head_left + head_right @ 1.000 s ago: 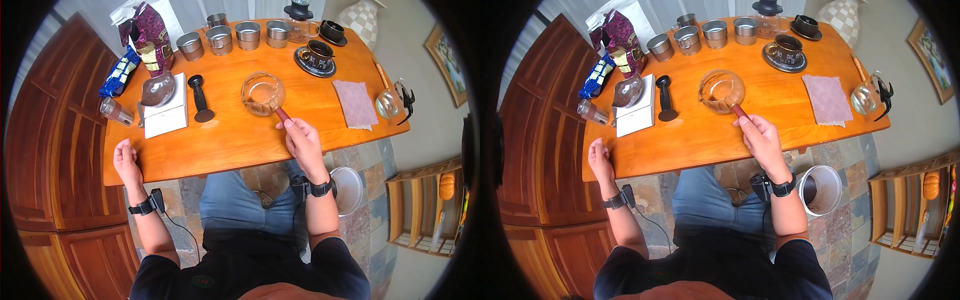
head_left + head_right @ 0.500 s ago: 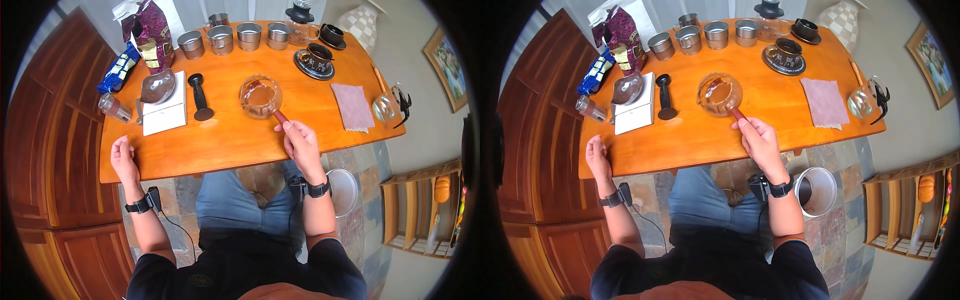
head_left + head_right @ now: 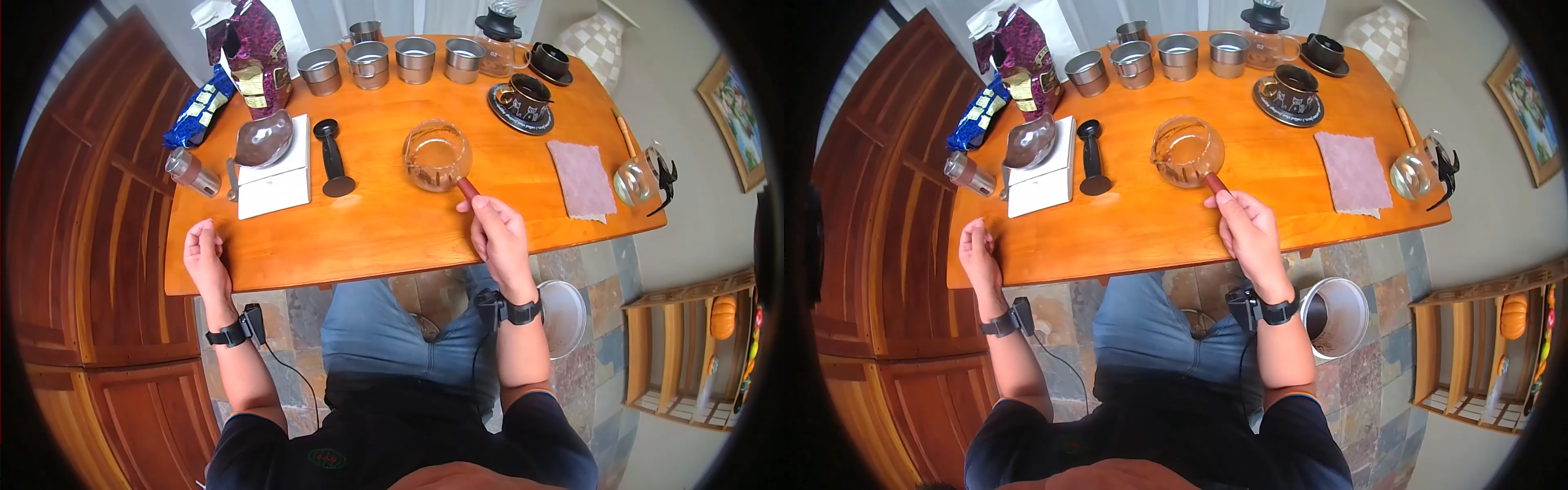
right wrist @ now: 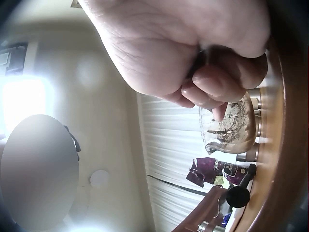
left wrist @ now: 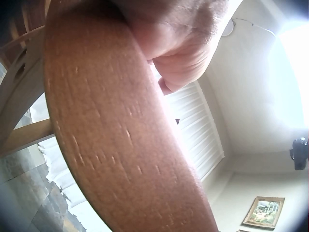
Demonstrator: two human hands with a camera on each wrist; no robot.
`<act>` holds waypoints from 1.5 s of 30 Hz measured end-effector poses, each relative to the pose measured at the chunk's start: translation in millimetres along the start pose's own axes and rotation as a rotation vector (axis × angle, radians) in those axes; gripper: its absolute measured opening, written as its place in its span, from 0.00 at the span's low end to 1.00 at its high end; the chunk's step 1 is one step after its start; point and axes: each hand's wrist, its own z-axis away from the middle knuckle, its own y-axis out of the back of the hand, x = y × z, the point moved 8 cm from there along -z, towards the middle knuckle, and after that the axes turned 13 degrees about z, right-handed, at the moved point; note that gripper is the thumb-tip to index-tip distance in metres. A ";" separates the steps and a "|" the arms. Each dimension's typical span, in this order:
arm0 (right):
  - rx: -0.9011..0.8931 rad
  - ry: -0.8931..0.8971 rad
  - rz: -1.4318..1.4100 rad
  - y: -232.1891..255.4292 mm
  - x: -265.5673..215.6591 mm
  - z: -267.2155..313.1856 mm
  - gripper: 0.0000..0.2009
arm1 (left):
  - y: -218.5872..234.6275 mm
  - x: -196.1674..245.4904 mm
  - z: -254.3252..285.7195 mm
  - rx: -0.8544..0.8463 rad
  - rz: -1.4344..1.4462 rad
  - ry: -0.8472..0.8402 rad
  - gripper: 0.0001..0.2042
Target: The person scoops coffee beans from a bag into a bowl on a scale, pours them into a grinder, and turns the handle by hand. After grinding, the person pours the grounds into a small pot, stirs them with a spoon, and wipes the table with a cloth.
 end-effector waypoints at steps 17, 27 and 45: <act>0.033 -0.016 0.051 0.9 1.9 7.8 0.12 | -1.1 1.1 -1.0 -0.023 0.010 -0.018 0.05; 0.081 0.019 0.147 -2.2 4.0 2.7 0.14 | -0.6 1.2 -0.6 -0.006 0.005 -0.021 0.05; 0.022 -0.006 0.088 -3.3 4.8 2.9 0.14 | 0.5 -0.6 -1.3 -0.008 0.007 -0.001 0.05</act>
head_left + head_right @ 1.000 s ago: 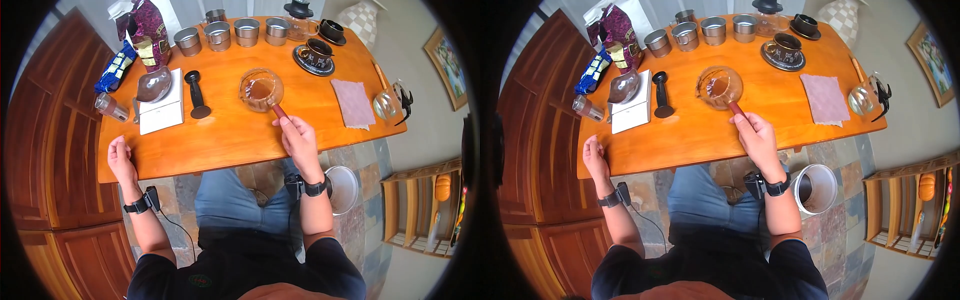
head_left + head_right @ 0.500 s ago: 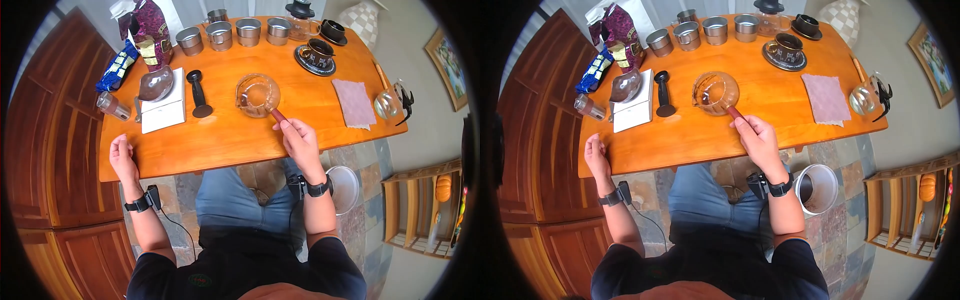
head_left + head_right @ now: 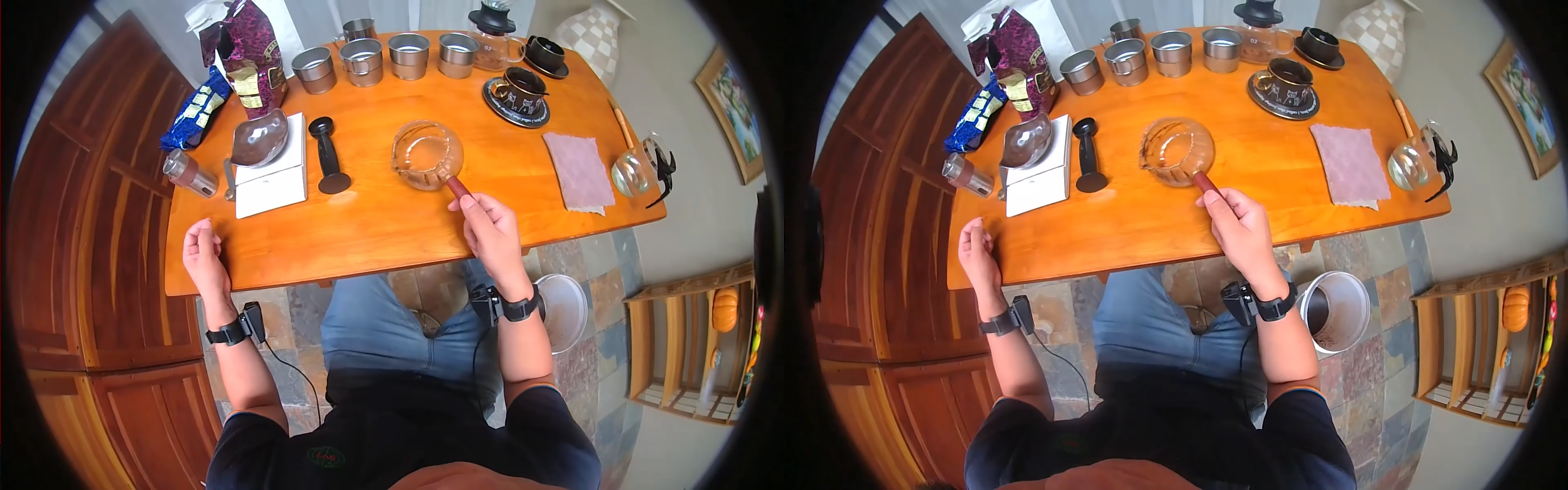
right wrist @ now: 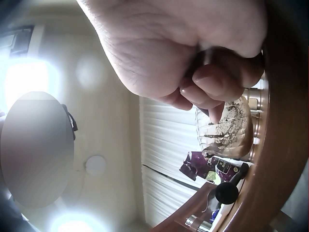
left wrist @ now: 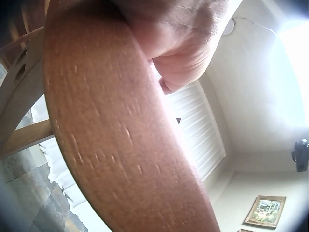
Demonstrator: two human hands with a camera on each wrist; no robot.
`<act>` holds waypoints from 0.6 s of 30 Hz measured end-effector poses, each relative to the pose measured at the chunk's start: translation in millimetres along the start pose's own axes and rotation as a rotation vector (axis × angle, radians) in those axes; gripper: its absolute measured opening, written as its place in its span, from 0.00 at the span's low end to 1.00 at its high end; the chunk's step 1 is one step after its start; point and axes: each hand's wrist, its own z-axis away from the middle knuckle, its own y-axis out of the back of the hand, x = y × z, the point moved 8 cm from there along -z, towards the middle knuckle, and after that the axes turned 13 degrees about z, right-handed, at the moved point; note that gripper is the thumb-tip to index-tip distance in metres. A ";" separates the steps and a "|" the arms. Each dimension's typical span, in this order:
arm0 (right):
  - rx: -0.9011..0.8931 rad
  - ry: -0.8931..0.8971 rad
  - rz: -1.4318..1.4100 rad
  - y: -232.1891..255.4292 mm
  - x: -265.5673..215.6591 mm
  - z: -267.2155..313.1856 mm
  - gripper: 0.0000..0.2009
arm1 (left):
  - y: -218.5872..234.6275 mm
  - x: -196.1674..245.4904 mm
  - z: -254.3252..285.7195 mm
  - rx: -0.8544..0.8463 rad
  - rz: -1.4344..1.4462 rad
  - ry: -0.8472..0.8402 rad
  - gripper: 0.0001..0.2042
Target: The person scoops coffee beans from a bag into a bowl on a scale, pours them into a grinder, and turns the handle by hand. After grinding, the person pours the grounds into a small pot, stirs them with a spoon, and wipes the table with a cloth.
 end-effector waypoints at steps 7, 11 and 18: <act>0.001 0.045 0.058 1.2 -0.3 2.1 0.14 | 0.3 -0.3 -1.1 -0.007 -0.006 -0.009 0.05; -0.018 -0.002 -0.005 -0.2 -0.9 1.8 0.13 | -0.6 0.2 -0.8 -0.010 -0.010 -0.010 0.05; 0.068 0.052 0.095 1.9 1.8 -0.4 0.14 | -1.3 0.6 0.1 -0.020 -0.001 -0.016 0.05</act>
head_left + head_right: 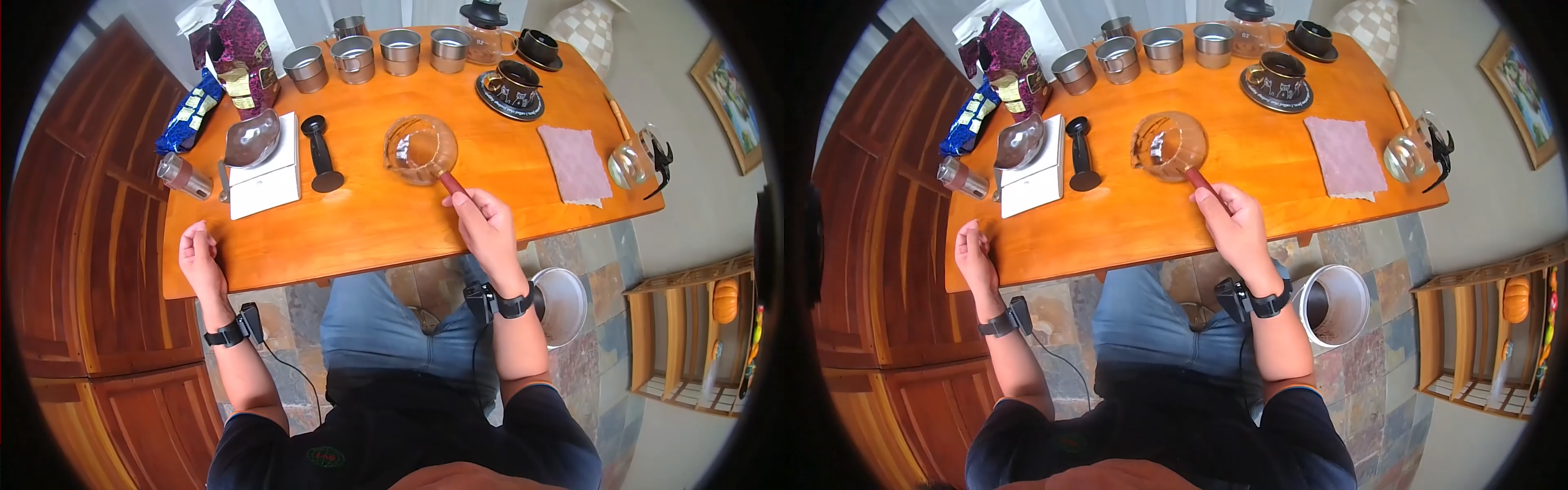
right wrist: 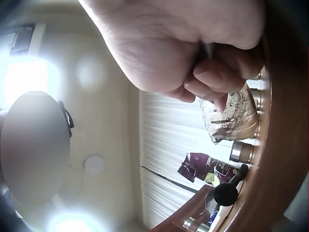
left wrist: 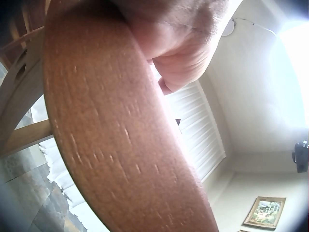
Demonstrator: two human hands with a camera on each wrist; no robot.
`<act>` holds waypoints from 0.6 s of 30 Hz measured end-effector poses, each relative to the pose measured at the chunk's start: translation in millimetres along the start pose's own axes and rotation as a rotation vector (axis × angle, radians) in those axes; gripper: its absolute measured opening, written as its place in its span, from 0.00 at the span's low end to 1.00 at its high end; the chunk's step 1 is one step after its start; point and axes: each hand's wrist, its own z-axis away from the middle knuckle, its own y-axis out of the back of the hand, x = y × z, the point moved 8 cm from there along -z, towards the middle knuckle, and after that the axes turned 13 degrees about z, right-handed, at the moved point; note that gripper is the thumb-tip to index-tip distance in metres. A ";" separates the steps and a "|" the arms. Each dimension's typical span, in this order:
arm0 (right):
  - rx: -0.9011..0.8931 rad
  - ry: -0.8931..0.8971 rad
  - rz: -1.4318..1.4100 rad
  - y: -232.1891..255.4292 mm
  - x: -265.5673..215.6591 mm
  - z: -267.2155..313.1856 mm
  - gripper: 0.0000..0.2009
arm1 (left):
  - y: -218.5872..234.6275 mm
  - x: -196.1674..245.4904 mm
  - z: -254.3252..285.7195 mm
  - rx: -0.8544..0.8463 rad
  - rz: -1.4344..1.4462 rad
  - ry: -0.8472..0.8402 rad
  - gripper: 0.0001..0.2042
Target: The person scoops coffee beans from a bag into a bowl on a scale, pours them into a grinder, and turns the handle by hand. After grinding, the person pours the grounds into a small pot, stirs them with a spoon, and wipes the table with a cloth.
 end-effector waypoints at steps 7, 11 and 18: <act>-0.021 -0.065 -0.062 -2.2 -4.7 0.0 0.14 | 1.4 1.2 0.3 0.026 -0.016 0.003 0.05; 0.038 -0.036 -0.052 2.2 -3.9 2.5 0.14 | -2.1 1.1 1.7 0.015 -0.014 0.010 0.05; 0.028 -0.089 -0.061 1.5 -1.6 1.0 0.11 | -0.3 0.9 0.6 0.027 -0.020 -0.003 0.05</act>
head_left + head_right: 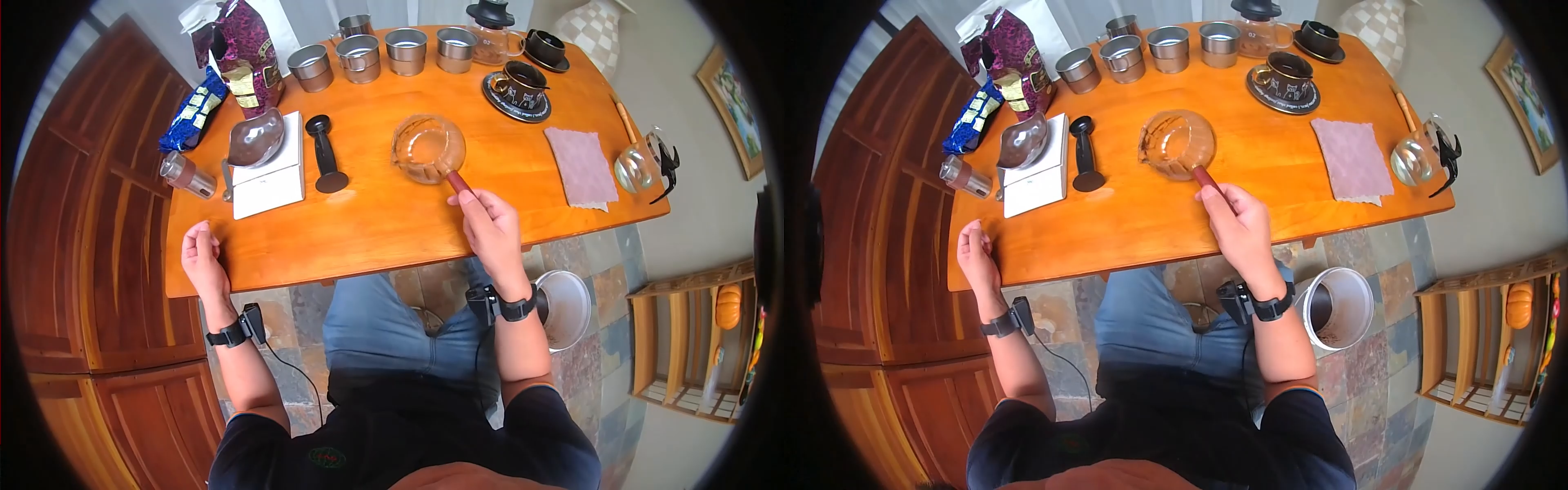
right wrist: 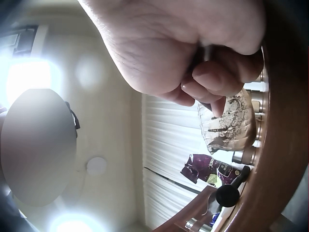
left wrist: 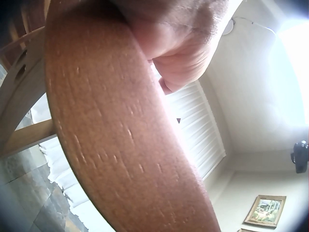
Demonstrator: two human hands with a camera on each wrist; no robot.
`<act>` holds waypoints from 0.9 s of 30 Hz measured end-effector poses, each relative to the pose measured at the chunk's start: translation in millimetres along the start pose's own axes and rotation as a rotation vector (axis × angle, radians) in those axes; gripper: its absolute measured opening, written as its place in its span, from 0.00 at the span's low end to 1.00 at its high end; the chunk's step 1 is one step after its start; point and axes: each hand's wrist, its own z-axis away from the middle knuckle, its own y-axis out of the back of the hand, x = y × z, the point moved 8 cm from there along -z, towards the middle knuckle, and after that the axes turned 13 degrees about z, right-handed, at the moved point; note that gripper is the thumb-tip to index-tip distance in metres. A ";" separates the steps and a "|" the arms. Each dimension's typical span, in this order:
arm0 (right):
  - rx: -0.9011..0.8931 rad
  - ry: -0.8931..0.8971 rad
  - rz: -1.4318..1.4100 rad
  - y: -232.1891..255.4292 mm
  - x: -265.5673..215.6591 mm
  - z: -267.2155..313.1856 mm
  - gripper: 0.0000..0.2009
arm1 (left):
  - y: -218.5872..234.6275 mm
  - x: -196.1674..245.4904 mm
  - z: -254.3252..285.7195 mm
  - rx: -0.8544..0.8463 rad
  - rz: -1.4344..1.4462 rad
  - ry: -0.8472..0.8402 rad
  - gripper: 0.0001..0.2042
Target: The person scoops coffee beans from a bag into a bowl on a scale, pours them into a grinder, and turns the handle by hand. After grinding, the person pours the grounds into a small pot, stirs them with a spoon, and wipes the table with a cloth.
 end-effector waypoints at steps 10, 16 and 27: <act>-0.072 0.029 0.013 2.1 2.8 4.4 0.12 | 3.0 -2.9 -2.5 -0.023 0.010 0.003 0.05; 0.041 0.089 0.053 3.2 0.7 1.1 0.13 | 0.4 0.0 -0.6 -0.007 0.002 -0.006 0.05; 0.059 0.081 0.031 1.3 -1.0 -0.8 0.13 | -1.8 1.9 0.2 -0.022 -0.009 -0.001 0.05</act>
